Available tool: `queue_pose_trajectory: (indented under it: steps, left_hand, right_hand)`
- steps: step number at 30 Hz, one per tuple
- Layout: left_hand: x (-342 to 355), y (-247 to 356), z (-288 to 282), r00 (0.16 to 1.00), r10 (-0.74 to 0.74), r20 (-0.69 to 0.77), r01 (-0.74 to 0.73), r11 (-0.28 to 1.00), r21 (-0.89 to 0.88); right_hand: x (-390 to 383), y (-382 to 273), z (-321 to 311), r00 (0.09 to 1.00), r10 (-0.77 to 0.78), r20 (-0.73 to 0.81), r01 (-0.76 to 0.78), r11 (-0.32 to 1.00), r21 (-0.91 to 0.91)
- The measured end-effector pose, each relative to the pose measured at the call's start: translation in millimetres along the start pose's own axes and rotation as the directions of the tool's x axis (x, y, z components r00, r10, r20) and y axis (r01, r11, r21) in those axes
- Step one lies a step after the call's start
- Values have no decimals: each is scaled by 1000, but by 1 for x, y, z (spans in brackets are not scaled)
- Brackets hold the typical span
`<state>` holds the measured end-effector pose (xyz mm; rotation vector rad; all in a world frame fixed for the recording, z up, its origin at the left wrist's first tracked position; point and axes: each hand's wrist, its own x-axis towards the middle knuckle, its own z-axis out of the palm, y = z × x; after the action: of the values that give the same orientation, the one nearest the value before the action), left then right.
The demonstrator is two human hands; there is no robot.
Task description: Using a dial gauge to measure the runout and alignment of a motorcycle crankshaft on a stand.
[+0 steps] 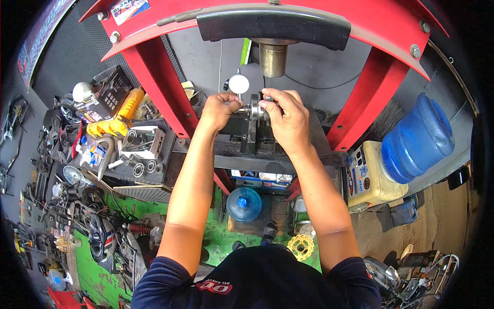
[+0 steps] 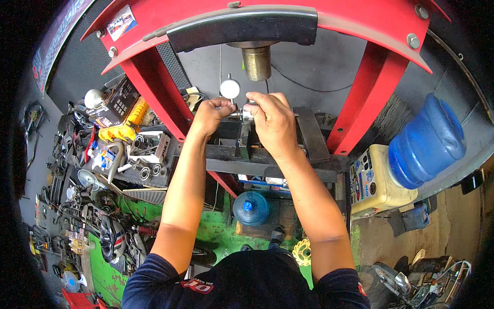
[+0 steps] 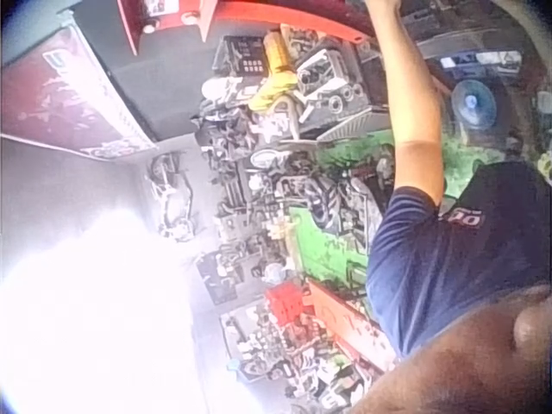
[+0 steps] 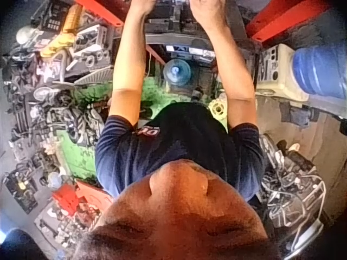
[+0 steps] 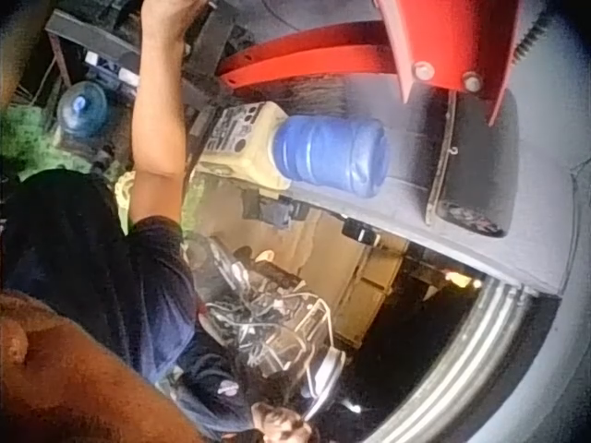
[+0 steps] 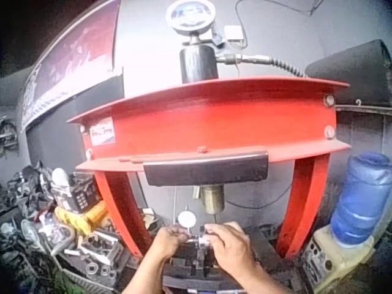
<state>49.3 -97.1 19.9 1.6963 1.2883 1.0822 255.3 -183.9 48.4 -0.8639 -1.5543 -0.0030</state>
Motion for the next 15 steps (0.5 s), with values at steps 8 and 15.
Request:
queue_pose_trajectory:
  steps: [8, 15]
  left_hand:
    - [0, -8, 1, 997, 34, -75, -30, 998, 48]
    - [-2, -1, 7, 999, -5, -44, 6, 1000, 29]
  right_hand:
    - [0, -1, 1, 1000, -13, -1, 13, 1000, 12]
    - [-1, 2, -1, 999, -36, -10, 36, 999, -8]
